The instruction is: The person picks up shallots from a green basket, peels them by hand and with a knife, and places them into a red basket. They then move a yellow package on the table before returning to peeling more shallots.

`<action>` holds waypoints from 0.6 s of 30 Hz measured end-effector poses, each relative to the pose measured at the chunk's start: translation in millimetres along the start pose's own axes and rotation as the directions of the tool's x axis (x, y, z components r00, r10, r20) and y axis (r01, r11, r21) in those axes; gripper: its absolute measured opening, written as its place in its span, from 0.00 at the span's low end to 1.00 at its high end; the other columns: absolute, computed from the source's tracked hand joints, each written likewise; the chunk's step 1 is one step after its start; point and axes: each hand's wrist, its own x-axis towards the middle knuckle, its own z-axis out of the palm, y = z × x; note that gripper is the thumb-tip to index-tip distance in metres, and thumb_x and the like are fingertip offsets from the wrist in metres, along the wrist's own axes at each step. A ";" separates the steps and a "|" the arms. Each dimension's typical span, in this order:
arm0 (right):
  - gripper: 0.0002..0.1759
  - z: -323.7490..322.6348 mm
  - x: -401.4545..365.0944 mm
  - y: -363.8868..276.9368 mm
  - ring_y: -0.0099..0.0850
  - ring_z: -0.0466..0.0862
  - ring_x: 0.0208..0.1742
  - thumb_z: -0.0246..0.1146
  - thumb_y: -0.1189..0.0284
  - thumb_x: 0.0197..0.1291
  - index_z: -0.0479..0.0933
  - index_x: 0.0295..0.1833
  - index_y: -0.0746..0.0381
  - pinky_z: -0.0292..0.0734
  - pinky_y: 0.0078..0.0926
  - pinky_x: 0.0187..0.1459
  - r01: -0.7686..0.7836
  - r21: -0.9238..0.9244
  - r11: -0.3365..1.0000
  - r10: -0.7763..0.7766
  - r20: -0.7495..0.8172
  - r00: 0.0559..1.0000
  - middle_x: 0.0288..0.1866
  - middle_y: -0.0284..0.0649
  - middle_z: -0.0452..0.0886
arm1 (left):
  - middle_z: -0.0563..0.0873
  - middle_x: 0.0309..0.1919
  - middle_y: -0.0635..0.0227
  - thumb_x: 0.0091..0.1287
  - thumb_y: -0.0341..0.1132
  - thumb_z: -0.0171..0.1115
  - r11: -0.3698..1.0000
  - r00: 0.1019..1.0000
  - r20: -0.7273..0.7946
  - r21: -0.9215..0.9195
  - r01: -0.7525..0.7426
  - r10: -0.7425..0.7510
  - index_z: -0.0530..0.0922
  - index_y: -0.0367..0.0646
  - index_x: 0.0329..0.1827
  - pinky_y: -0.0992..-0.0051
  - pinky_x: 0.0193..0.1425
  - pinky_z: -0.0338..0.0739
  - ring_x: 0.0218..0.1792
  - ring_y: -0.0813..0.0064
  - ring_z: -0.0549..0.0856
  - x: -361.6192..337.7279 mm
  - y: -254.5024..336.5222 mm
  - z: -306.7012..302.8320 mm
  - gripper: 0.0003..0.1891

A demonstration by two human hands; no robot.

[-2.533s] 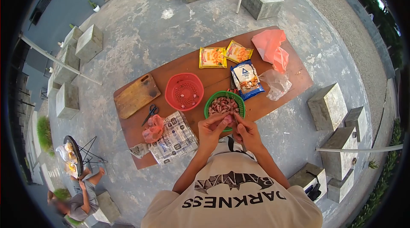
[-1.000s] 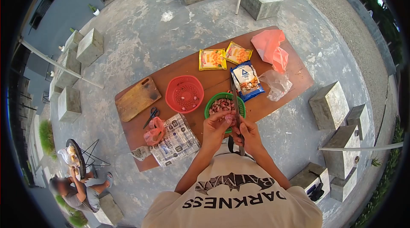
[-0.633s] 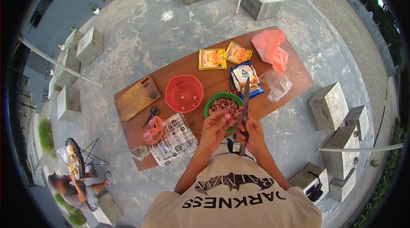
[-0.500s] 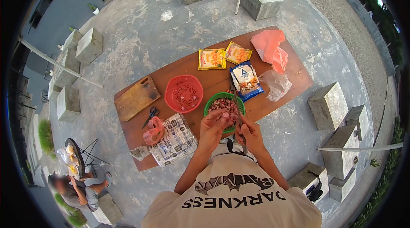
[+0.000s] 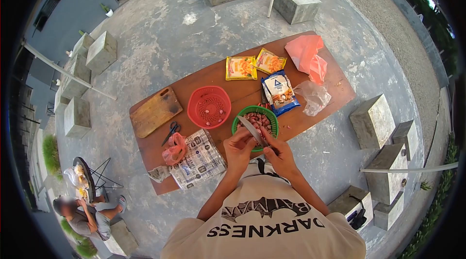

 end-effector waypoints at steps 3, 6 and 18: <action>0.27 0.8 -1.0 8.6 0.19 0.73 0.38 0.57 0.72 0.66 0.64 0.69 0.64 0.71 0.16 0.41 -0.026 0.095 0.995 0.029 -0.022 0.999 0.50 0.38 0.80 | 0.81 0.49 0.57 0.61 0.15 0.60 0.998 0.999 -0.002 0.035 -0.044 0.044 0.80 0.30 0.48 0.73 0.55 0.78 0.49 0.70 0.82 -2.9 0.5 3.4 0.12; 0.27 2.5 -2.1 15.7 0.18 0.70 0.29 0.57 0.68 0.68 0.64 0.70 0.61 0.66 0.14 0.29 -0.090 0.218 0.972 0.101 -0.039 0.994 0.41 0.34 0.78 | 0.81 0.50 0.56 0.61 0.16 0.60 0.998 0.999 -0.004 0.045 -0.041 0.042 0.80 0.30 0.49 0.73 0.56 0.78 0.51 0.70 0.82 -2.5 2.9 9.6 0.13; 0.28 -0.4 -1.4 8.0 0.14 0.60 0.22 0.52 0.69 0.71 0.58 0.74 0.57 0.56 0.12 0.22 -0.109 0.460 0.881 0.068 0.105 0.992 0.34 0.26 0.70 | 0.81 0.52 0.56 0.62 0.17 0.59 1.000 1.000 -0.018 0.012 0.014 -0.014 0.79 0.31 0.51 0.73 0.57 0.77 0.51 0.70 0.82 0.2 6.6 9.5 0.14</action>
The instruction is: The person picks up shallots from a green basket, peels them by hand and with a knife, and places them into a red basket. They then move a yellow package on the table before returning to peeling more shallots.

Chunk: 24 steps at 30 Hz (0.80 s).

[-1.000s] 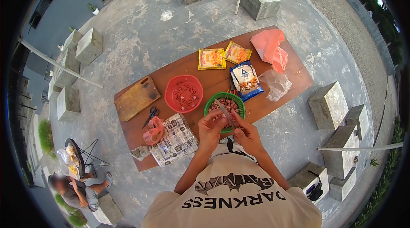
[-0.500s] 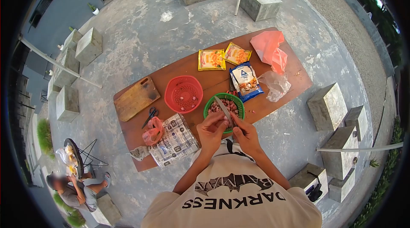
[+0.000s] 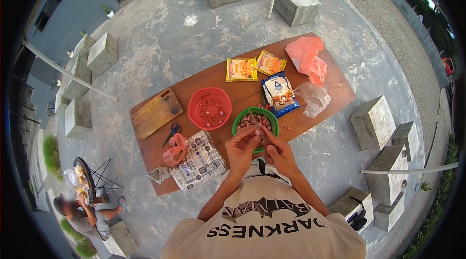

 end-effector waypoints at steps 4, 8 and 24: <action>0.26 -2.7 0.2 7.6 0.13 0.59 0.23 0.52 0.69 0.71 0.61 0.73 0.57 0.56 0.13 0.22 0.000 -0.173 0.985 -0.013 -0.069 0.998 0.33 0.25 0.71 | 0.81 0.52 0.56 0.62 0.17 0.60 0.998 0.998 0.012 0.010 -0.068 0.068 0.78 0.30 0.51 0.73 0.57 0.78 0.51 0.70 0.82 -3.4 -6.1 -2.1 0.14; 0.28 -7.6 -1.8 12.7 0.15 0.60 0.23 0.54 0.66 0.70 0.59 0.74 0.56 0.56 0.12 0.22 -0.030 0.081 0.996 0.033 -0.042 0.999 0.30 0.24 0.67 | 0.82 0.50 0.56 0.62 0.18 0.60 0.999 0.999 0.003 0.014 -0.036 0.036 0.79 0.30 0.51 0.74 0.55 0.78 0.49 0.72 0.83 -1.4 -1.8 3.4 0.13; 0.27 0.0 -0.3 -0.8 0.13 0.63 0.27 0.54 0.73 0.68 0.61 0.72 0.59 0.60 0.11 0.27 0.047 -0.235 0.971 -0.059 -0.046 0.997 0.41 0.28 0.75 | 0.81 0.48 0.57 0.60 0.15 0.61 0.995 0.996 -0.027 0.057 -0.082 0.084 0.78 0.29 0.51 0.74 0.56 0.79 0.49 0.70 0.83 -4.8 -5.7 3.5 0.15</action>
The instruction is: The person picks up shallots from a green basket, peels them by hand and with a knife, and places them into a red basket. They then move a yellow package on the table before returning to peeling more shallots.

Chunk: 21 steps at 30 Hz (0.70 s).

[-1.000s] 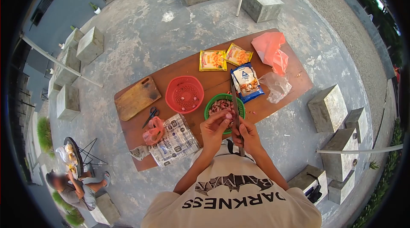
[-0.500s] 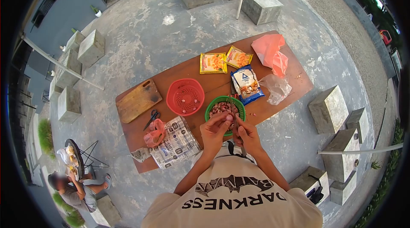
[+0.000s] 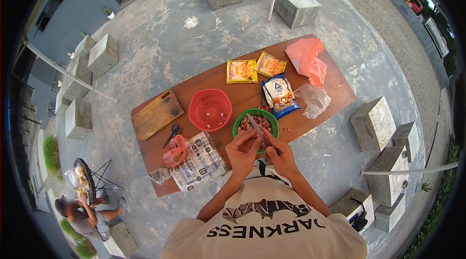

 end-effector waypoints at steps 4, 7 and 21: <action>0.25 2.3 1.8 7.9 0.14 0.65 0.26 0.54 0.71 0.69 0.64 0.70 0.61 0.61 0.12 0.25 0.028 -0.005 1.000 -0.028 -0.073 0.997 0.40 0.29 0.76 | 0.81 0.49 0.57 0.60 0.15 0.61 1.000 1.000 -0.019 0.017 0.016 -0.015 0.78 0.29 0.51 0.74 0.56 0.79 0.49 0.70 0.83 -1.2 1.3 1.4 0.15; 0.24 -0.8 0.0 20.3 0.15 0.65 0.24 0.54 0.69 0.70 0.65 0.70 0.60 0.60 0.13 0.22 0.000 0.159 0.987 0.010 -0.065 0.998 0.35 0.28 0.73 | 0.81 0.49 0.56 0.61 0.15 0.60 0.999 0.999 -0.019 -0.024 0.033 -0.034 0.78 0.29 0.52 0.74 0.56 0.79 0.49 0.71 0.83 -0.7 -1.4 -1.3 0.15; 0.27 -2.0 -0.3 14.6 0.17 0.64 0.23 0.52 0.60 0.71 0.61 0.72 0.55 0.56 0.11 0.19 -0.127 0.489 0.863 0.164 -0.032 0.986 0.30 0.27 0.63 | 0.84 0.45 0.55 0.67 0.22 0.53 0.718 0.901 0.145 -0.558 0.416 -0.409 0.76 0.31 0.54 0.73 0.53 0.81 0.47 0.69 0.84 7.7 -12.8 -11.1 0.13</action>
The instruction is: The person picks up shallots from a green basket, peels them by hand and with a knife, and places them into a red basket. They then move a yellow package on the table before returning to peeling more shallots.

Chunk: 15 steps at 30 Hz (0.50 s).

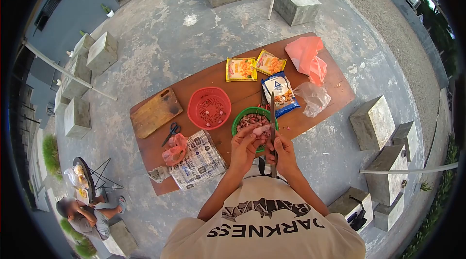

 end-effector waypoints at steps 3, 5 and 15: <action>0.27 -2.5 0.0 -0.9 0.17 0.65 0.23 0.50 0.59 0.72 0.60 0.73 0.54 0.57 0.11 0.19 0.001 -0.012 1.000 -0.002 -0.071 0.998 0.31 0.28 0.64 | 0.84 0.44 0.56 0.67 0.22 0.52 0.990 0.997 0.054 -0.131 0.057 -0.051 0.76 0.32 0.54 0.74 0.51 0.81 0.44 0.70 0.84 1.2 1.1 -3.1 0.13; 0.26 -3.5 0.1 -1.0 0.17 0.65 0.23 0.50 0.60 0.72 0.61 0.72 0.53 0.58 0.11 0.19 0.029 0.021 0.999 -0.027 -0.079 0.997 0.31 0.28 0.63 | 0.84 0.44 0.57 0.66 0.22 0.53 0.981 0.996 0.048 -0.177 0.076 -0.068 0.76 0.32 0.53 0.74 0.51 0.81 0.44 0.70 0.84 0.8 4.6 -0.8 0.13; 0.35 -3.4 -3.0 -7.8 0.18 0.65 0.22 0.53 0.59 0.70 0.47 0.77 0.48 0.59 0.12 0.19 0.072 -0.112 0.991 -0.065 0.069 0.996 0.30 0.29 0.63 | 0.82 0.51 0.55 0.67 0.22 0.54 0.858 0.969 0.125 0.449 -0.247 0.214 0.77 0.37 0.53 0.71 0.53 0.81 0.50 0.67 0.84 -2.3 4.0 -3.7 0.12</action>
